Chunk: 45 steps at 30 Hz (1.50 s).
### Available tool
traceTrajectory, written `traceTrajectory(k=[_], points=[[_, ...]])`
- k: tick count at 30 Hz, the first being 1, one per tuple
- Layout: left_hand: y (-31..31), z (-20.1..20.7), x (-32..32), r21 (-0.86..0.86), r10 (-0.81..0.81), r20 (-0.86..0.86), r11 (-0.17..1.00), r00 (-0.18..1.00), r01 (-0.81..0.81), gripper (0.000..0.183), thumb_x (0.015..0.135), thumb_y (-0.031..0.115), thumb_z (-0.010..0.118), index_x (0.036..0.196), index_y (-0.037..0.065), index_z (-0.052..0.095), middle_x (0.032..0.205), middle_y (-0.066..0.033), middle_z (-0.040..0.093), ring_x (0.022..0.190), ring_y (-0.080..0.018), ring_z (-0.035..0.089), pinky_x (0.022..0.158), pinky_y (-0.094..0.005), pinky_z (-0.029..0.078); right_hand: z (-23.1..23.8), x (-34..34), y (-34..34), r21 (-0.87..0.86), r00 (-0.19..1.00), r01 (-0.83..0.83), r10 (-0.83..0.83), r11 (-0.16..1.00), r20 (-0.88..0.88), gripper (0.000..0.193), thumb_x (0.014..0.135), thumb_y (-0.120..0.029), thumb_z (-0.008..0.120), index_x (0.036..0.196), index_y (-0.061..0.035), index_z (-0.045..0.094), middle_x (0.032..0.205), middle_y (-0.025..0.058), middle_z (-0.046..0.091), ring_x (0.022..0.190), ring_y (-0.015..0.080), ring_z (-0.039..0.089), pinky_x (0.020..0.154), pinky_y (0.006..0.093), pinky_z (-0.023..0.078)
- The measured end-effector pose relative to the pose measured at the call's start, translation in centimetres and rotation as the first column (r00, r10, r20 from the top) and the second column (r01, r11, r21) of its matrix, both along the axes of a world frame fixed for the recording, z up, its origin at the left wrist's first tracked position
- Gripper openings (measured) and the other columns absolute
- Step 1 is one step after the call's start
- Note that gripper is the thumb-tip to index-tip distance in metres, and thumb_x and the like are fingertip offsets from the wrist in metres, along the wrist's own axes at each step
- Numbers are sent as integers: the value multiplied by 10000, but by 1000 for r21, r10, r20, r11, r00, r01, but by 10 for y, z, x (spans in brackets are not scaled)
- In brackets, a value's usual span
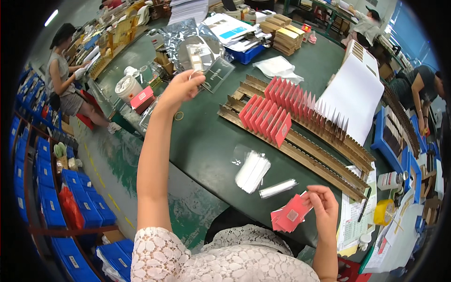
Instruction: The person repeatedly picks up small pink cards and white rectangular items from a workbench. They insert the white items into clear plastic sleeves and then place the sleeves into the pink cards. The person handles the items one at a time, stacking the completed units on the table.
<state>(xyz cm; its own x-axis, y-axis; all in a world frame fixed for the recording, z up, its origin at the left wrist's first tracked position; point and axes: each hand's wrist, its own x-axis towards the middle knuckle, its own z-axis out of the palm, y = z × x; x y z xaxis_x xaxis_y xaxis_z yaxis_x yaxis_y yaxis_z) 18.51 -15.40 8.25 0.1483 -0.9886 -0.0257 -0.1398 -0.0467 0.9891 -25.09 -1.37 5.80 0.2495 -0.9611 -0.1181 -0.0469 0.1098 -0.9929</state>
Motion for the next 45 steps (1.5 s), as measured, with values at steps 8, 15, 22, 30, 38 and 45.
traceTrajectory(k=[8,15,22,30,38,45], points=[[120,3,-169,105,-565,-199,800,801,591,157,928,156,567,1020,30,583,657,57,487,520,-4,388,458,-180,302,25,52,-8,3,985,-80,78,997,154,261,913,-76,567,1151,-14,478,922,48,592,742,77,575,630,220,488],[131,-17,-185,88,-358,-539,877,763,473,113,951,131,510,971,21,511,714,-14,562,510,-26,394,464,-177,307,25,30,0,-102,976,192,-180,976,119,155,908,-88,601,1024,1,549,809,-35,565,690,16,493,593,176,417],[142,-13,-204,-48,-403,-204,914,892,402,64,850,45,637,831,-10,609,907,-153,687,830,-148,639,764,-275,493,34,11,7,-231,957,260,-218,937,193,185,902,-64,602,1065,13,563,861,-6,604,709,23,519,616,171,422],[149,-8,-215,35,-358,-394,914,846,403,97,825,59,689,885,-7,653,895,-111,691,813,-123,642,752,-263,504,43,11,10,-296,959,192,-115,936,258,179,905,-33,577,1074,22,558,893,38,638,713,48,567,624,190,465],[153,-2,-211,178,-354,-492,853,795,490,123,838,82,682,912,-13,661,876,-54,677,811,-99,621,713,-247,494,37,11,12,-237,996,89,-87,967,21,223,880,-59,622,1076,29,563,869,47,658,746,79,600,665,210,485],[152,-15,-210,197,-459,-294,829,838,523,159,823,127,711,905,-5,680,760,41,617,683,-9,498,581,-191,388,21,26,8,-276,993,18,-49,961,-106,481,791,-51,700,1236,-6,525,1113,100,601,940,156,588,807,273,470]])
